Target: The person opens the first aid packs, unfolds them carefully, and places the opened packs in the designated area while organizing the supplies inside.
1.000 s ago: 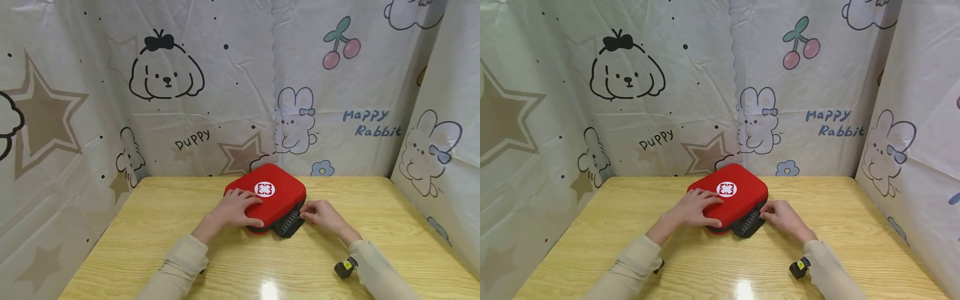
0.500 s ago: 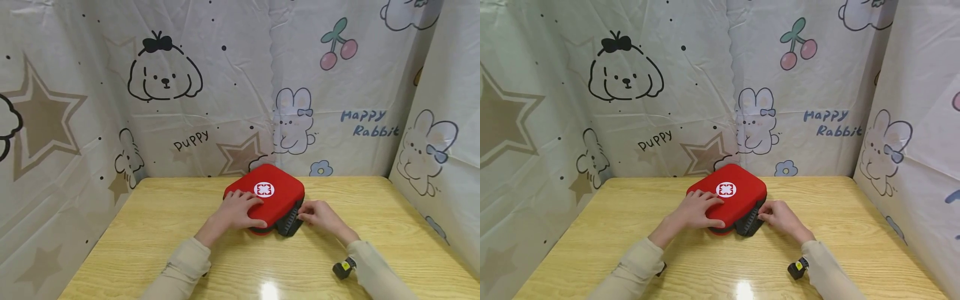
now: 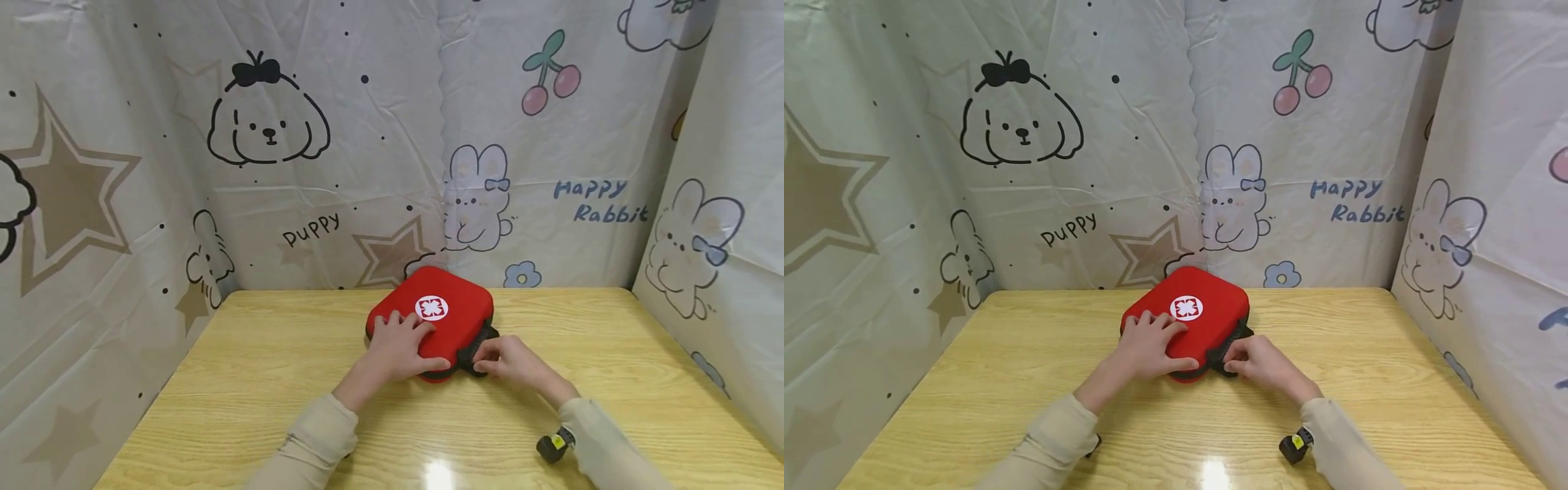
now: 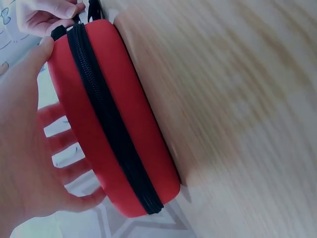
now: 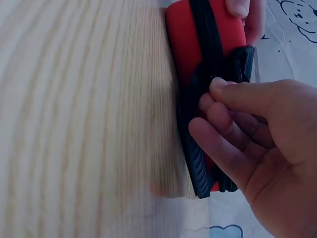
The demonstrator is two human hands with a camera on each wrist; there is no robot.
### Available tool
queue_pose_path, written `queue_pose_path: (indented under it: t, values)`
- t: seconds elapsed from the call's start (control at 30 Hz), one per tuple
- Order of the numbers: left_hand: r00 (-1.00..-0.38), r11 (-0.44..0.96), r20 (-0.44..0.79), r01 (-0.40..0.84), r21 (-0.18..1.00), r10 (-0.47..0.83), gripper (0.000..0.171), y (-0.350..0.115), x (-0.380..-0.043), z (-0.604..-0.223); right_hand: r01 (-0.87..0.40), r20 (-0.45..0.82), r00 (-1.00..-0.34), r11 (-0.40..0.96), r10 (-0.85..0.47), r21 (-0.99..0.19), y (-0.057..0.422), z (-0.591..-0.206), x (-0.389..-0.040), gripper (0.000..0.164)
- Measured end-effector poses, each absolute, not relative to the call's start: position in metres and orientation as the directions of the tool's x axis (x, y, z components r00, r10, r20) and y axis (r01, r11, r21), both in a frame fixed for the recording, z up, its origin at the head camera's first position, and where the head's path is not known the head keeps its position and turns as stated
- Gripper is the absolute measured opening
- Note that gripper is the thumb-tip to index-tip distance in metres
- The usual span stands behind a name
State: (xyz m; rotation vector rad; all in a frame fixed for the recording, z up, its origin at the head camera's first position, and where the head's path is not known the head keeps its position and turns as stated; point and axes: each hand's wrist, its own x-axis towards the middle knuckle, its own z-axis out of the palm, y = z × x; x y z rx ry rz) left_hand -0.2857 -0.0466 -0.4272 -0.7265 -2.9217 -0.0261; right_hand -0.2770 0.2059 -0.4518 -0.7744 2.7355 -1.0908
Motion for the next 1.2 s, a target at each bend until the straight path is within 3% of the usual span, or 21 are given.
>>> queue_pose_path:
  t: [0.57,0.87,1.03,1.2]
  values:
    - [-0.919,0.927,0.128,0.365,-0.091,0.374,0.084,-0.02,-0.273,-0.427,-0.468,0.071,-0.823,0.6,-0.564,-0.649,0.205,-0.449,-0.267,0.004]
    - [-0.785,0.789,0.113,0.614,0.011,0.609,0.06,-0.071,-0.286,-0.417,-0.479,0.109,-0.838,0.626,-0.535,-0.616,0.227,-0.453,-0.266,0.005]
    - [-0.743,0.736,0.069,0.668,0.108,0.665,0.059,-0.095,-0.298,-0.414,-0.456,0.12,-0.861,0.643,-0.495,-0.615,0.237,-0.452,-0.268,0.004]
    - [-0.727,0.722,0.096,0.686,0.085,0.68,0.057,-0.096,-0.299,-0.415,-0.463,0.117,-0.856,0.645,-0.504,-0.608,0.24,-0.449,-0.267,0.005]
